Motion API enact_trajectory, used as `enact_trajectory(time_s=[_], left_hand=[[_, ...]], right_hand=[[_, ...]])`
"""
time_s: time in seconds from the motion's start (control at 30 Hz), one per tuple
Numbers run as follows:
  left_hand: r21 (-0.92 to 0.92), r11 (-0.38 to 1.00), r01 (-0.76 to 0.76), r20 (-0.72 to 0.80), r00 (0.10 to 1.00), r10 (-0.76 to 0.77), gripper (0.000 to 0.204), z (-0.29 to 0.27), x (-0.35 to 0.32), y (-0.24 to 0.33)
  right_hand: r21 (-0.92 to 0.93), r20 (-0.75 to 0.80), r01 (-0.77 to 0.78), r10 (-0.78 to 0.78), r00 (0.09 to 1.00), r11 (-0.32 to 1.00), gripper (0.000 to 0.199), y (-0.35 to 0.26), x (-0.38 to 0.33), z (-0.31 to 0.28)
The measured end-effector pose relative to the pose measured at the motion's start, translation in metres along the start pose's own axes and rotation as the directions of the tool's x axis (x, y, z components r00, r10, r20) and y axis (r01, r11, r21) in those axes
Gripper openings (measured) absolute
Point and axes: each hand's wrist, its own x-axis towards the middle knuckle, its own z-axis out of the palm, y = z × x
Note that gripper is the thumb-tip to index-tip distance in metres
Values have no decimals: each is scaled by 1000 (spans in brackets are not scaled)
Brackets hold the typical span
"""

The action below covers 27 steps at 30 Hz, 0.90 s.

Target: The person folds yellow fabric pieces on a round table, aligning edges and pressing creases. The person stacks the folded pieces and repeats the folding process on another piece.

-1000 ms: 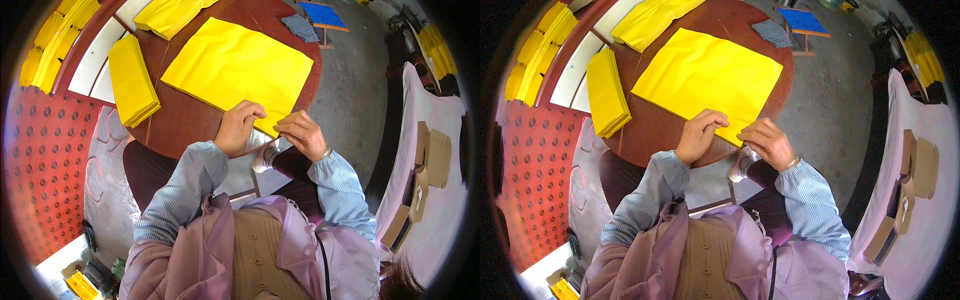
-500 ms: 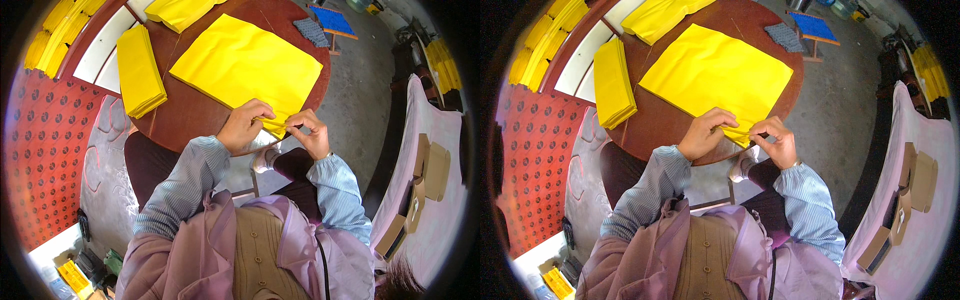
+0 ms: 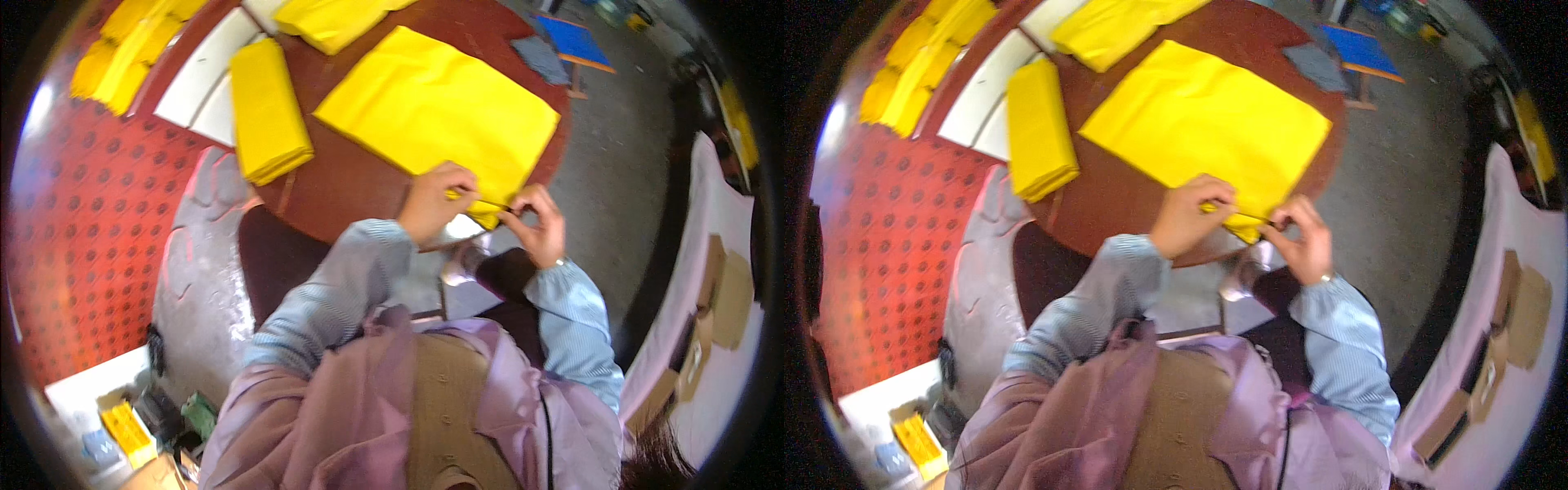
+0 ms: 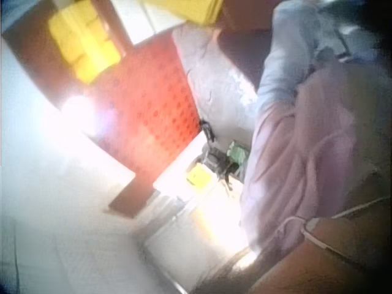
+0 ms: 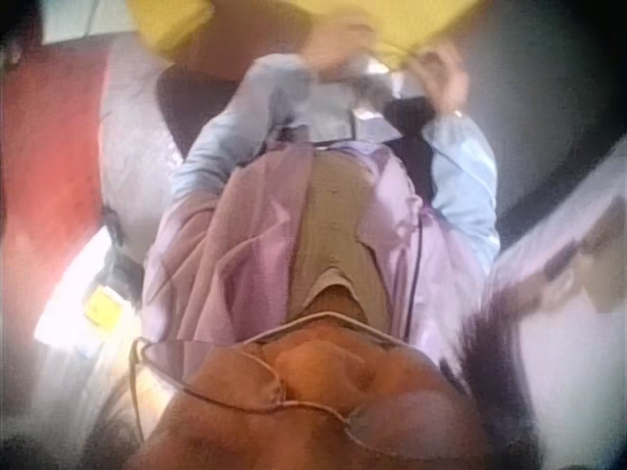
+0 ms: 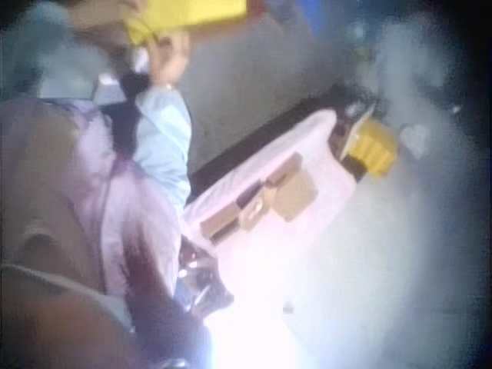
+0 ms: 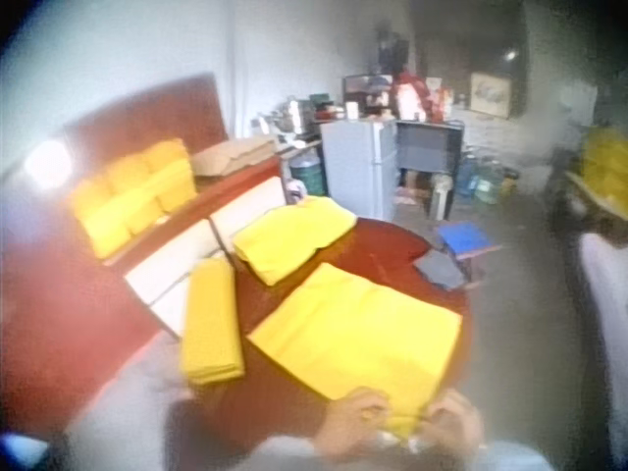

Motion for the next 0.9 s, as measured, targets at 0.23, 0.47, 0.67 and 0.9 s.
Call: enact_trajectory(time_s=[0.23,0.47,0.67,0.9], left_hand=[[-136,988,72,16,997,-71,13,0,1,-4],[-210,978,-6,-76,997,-11,9,8,2,-9],[-154,985,73,-4,997,-74,11,2,-2,-2],[-174,985,-2,-16,1000,0,10,6,1,-15]], right_hand=[[16,78,36,-37,996,999,22,-4,0,-5],[-27,110,49,-46,993,998,18,0,-4,-10],[-16,106,45,-44,993,999,20,-6,-3,-7],[18,99,33,-35,995,999,11,1,2,-7]])
